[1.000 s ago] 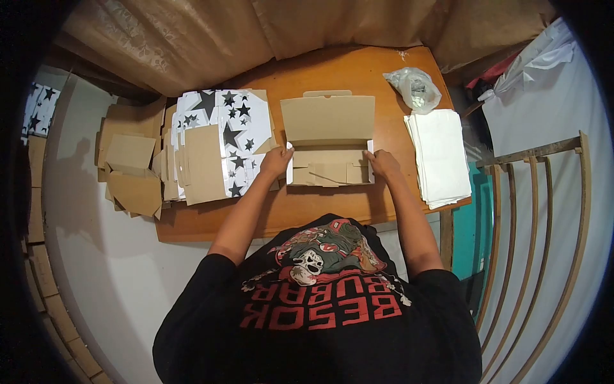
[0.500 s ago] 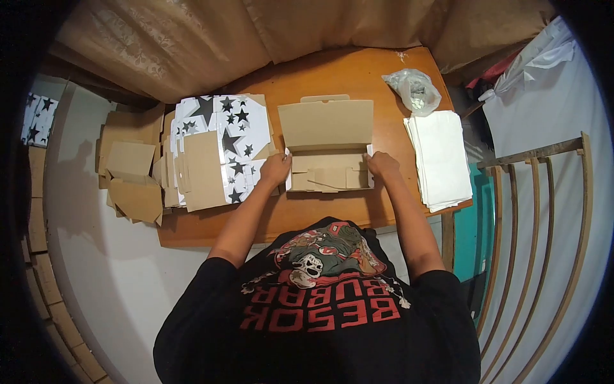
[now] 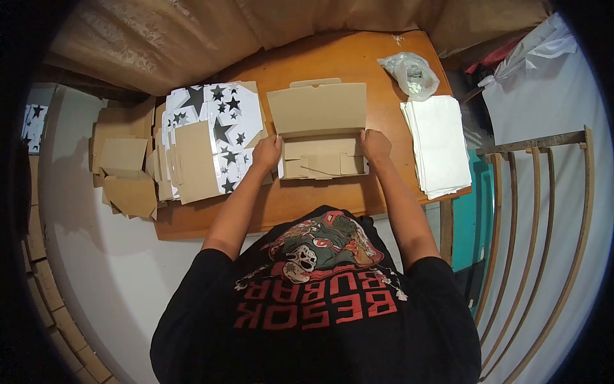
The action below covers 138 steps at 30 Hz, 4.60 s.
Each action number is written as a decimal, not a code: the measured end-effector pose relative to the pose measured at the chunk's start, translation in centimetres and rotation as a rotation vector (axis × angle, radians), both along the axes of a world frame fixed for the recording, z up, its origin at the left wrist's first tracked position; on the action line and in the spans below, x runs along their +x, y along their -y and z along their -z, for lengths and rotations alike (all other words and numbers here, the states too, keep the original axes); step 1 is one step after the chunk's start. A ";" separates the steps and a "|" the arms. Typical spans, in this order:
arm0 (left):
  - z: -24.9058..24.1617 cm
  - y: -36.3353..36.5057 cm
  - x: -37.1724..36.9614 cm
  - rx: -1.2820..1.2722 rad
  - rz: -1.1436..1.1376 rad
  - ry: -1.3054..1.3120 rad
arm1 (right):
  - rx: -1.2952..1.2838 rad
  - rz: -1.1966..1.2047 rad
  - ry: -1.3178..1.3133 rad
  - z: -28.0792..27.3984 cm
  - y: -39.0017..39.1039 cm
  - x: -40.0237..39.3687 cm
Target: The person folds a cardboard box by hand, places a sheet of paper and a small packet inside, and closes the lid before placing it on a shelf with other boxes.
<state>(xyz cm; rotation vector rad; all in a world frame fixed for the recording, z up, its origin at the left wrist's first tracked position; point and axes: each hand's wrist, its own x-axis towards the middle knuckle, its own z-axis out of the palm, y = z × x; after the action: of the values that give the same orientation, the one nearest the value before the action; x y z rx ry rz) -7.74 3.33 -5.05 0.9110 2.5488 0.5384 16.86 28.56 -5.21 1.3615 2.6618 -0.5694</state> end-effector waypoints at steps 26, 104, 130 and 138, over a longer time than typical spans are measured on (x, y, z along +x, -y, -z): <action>-3.0 7.3 8.9 0.471 0.357 -0.192 | 0.015 -0.437 -0.580 -3.2 8.9 7.3; 0.1 4.3 9.7 0.438 0.439 -0.100 | -0.074 -0.542 -0.381 -1.5 7.8 4.1; -0.1 3.1 12.6 0.338 0.309 -0.107 | -0.122 -0.552 -0.576 -0.3 9.2 4.7; 0.2 3.2 12.0 0.445 0.326 -0.075 | -0.059 -0.578 -0.509 0.2 9.1 4.5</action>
<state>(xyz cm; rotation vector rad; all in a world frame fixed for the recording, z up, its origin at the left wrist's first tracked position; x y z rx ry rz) 4.23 0.09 -5.21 1.4885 2.3082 1.0025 21.32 19.46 -5.41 0.4040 3.1762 -0.9962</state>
